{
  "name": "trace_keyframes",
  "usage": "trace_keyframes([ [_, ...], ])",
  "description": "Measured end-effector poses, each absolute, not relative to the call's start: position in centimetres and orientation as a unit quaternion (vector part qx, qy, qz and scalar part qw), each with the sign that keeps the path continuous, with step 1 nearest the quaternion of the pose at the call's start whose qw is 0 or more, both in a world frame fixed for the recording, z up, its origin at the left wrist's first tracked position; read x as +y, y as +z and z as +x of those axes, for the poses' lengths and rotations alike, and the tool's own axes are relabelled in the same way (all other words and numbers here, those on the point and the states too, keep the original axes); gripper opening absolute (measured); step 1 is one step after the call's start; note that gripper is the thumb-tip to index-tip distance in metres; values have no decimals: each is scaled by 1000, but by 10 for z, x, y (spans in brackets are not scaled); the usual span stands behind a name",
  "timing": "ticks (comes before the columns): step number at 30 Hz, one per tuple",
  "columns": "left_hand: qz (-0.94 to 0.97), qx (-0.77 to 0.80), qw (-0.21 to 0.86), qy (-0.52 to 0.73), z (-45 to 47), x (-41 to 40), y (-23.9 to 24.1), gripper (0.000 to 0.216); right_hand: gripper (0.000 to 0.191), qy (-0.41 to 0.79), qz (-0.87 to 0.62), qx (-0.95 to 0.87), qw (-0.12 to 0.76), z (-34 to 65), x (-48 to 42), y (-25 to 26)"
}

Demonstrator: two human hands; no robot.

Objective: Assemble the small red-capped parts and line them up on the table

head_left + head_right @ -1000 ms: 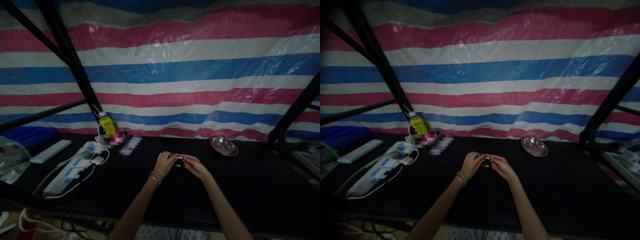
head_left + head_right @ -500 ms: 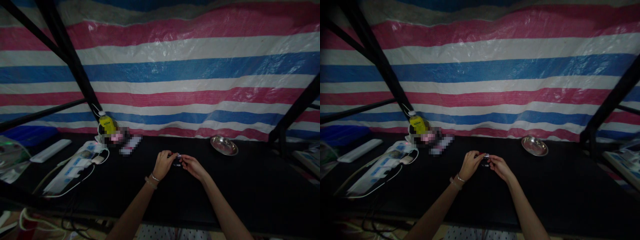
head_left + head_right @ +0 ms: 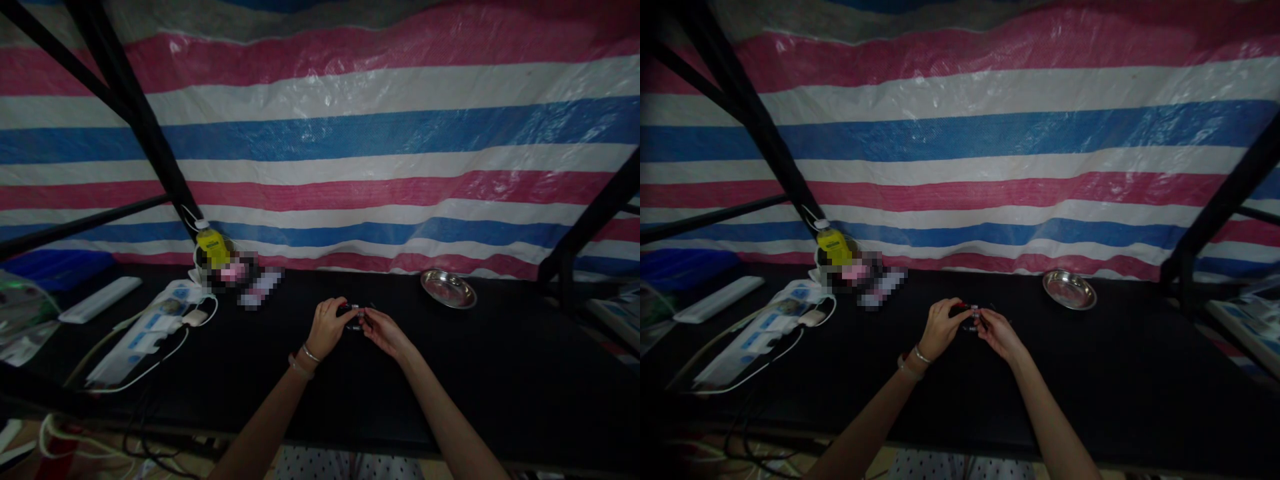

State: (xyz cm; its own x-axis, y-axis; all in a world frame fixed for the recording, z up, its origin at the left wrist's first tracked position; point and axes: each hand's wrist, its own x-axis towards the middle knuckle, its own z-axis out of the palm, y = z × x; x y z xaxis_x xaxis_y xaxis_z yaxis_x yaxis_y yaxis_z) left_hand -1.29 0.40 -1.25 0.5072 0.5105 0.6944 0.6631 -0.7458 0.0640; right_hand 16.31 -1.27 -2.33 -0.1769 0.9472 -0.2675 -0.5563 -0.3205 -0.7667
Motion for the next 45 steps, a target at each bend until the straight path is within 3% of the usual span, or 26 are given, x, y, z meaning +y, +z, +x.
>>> trace_keyframes([
  [6, -843, -386, 22, -373, -14, 4, -10, 28, 28, 606, -427, -342, 577, 173, -10, -25],
  [10, -843, -404, -18, -356, -16, 8, -12, 24, 33, 360, -583, -379, 622, 201, 1, -30],
  [12, -845, -407, -32, -346, -16, 9, -13, 24, 35, 186, -664, -428, 585, 221, 9, -29],
  [14, -846, -411, -41, -337, -17, 10, -14, 24, 39, 106, -729, -461, 494, 239, 16, -27],
  [18, -848, -418, -56, -320, -17, 10, -14, 23, 43, 83, -806, -516, 277, 246, 22, -25],
  [22, -852, -423, -66, -302, -17, 10, -14, 23, 37, 7, -807, -563, 179, 224, 16, -28],
  [32, -854, -418, -69, -302, -17, 11, -16, 23, 37, 17, -730, -639, 241, 176, 8, -27],
  [40, -846, -420, -61, -323, -17, 12, -19, 16, 28, -20, -711, -667, 220, 167, 2, -30],
  [45, -855, -411, -74, -308, -18, 13, -20, 27, 29, -26, -718, -662, 214, 167, 3, -31],
])
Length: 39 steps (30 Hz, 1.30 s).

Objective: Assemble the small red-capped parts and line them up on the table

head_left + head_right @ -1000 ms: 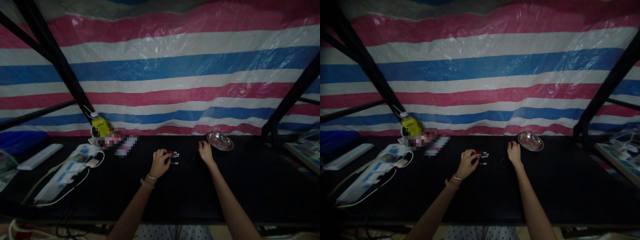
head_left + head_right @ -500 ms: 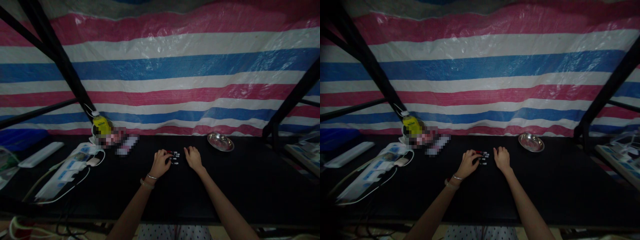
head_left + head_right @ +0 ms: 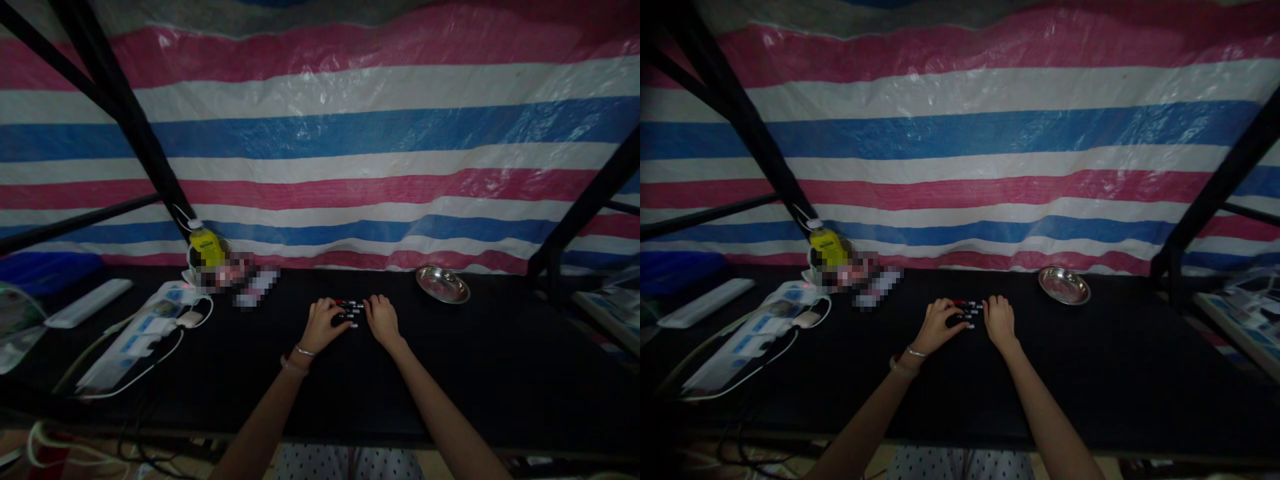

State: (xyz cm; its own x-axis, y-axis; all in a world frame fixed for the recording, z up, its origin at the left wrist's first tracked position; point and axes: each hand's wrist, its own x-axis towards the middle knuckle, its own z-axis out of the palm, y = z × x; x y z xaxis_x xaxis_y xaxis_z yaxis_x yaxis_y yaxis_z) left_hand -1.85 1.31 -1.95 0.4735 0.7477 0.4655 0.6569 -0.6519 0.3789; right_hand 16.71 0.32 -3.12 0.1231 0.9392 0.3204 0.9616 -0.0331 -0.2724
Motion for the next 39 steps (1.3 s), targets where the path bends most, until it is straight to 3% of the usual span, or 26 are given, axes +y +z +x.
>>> trace_keyframes([
  [24, 859, 407, 97, 295, -18, 17, -20, 21, 27, -71, -777, -585, 220, 175, 2, -37],
  [31, 868, 385, 94, 299, -18, 18, -21, 20, 23, -12, -624, -698, 351, 175, -5, -29],
  [39, 869, 385, 95, 296, -18, 16, -21, 20, 15, 54, -570, -737, 359, 175, -2, -34],
])
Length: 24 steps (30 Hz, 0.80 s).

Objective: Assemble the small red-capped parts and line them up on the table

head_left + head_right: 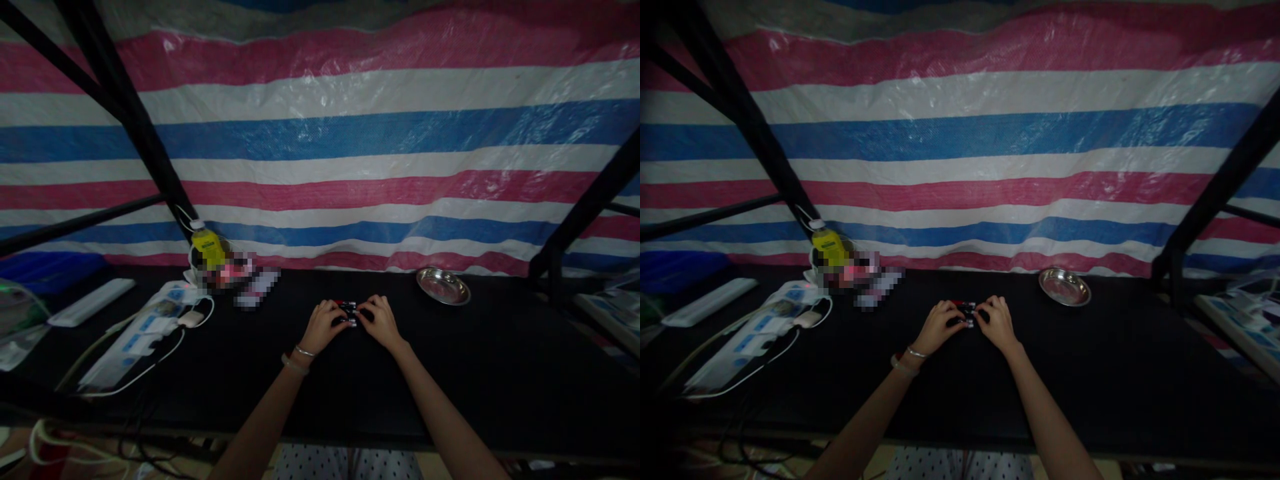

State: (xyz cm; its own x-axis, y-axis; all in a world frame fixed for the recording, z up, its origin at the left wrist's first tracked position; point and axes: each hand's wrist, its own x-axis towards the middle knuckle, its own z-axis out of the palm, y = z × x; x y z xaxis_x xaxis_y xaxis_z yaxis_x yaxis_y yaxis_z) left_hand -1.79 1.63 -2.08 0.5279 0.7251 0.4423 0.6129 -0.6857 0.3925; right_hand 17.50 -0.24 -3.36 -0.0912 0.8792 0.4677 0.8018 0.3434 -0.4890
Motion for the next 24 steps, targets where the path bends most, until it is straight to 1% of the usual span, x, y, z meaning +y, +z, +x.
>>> trace_keyframes([
  [3, 869, 383, 92, 300, -18, 16, -21, 21, 15, 63, -572, -737, 354, 176, -1, -36],
  [6, 855, 385, 84, 338, -18, 15, -19, 21, 14, 77, -564, -737, 363, 177, 0, -36],
  [9, 821, 404, 70, 397, -17, 13, -16, 19, 14, 105, -549, -722, 407, 177, 0, -32],
  [11, 792, 421, 59, 439, -17, 13, -14, 20, 14, 140, -537, -691, 464, 175, 0, -29],
  [14, 749, 440, 48, 493, -18, 12, -12, 24, 17, 251, -505, -581, 587, 171, 2, -27],
  [16, 734, 445, 45, 512, -18, 12, -12, 26, 23, 370, -462, -471, 654, 169, 5, -28],
  [17, 730, 445, 43, 516, -18, 12, -11, 27, 27, 434, -433, -413, 673, 169, 6, -28],
  [20, 729, 444, 37, 520, -19, 12, -12, 29, 31, 584, -346, -279, 679, 171, 8, -30],
  [24, 735, 444, 38, 511, -19, 13, -14, 30, 24, 665, -288, -220, 653, 173, 6, -27],
])
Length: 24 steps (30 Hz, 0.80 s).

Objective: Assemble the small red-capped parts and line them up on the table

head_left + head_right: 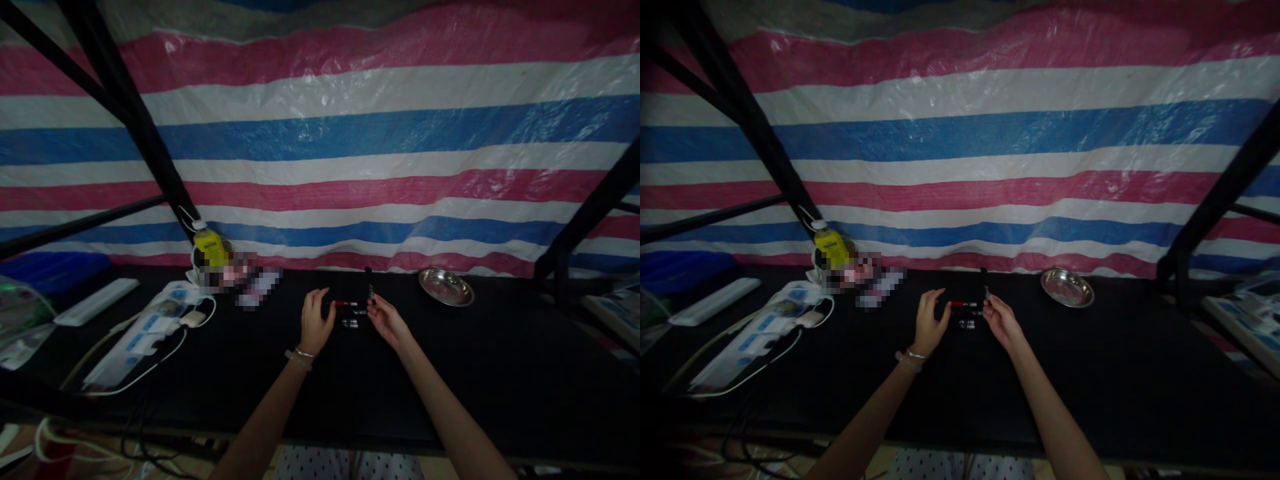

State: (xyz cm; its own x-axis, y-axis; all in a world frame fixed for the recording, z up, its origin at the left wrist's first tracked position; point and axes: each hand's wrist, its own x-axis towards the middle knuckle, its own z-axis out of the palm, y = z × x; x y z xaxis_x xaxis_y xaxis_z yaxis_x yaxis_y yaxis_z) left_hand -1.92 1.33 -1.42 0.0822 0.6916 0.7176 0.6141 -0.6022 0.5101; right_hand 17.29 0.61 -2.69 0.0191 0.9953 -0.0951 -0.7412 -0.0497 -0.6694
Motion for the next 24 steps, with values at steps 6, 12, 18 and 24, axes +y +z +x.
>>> trace_keyframes([
  [6, 762, 440, 5, 475, -18, 12, -12, 39, 24, 701, -297, -246, 600, 169, 0, -22],
  [12, 818, 397, -39, 414, -17, 13, -14, 40, 30, 696, -360, -290, 550, 163, -4, -22],
  [18, 798, 367, 33, 476, -17, 15, -18, 55, 30, 701, -361, -319, 526, 161, -7, -19],
  [24, 813, 343, 53, 467, -16, 13, -18, 51, 28, 694, -354, -355, 516, 160, -6, -20],
])
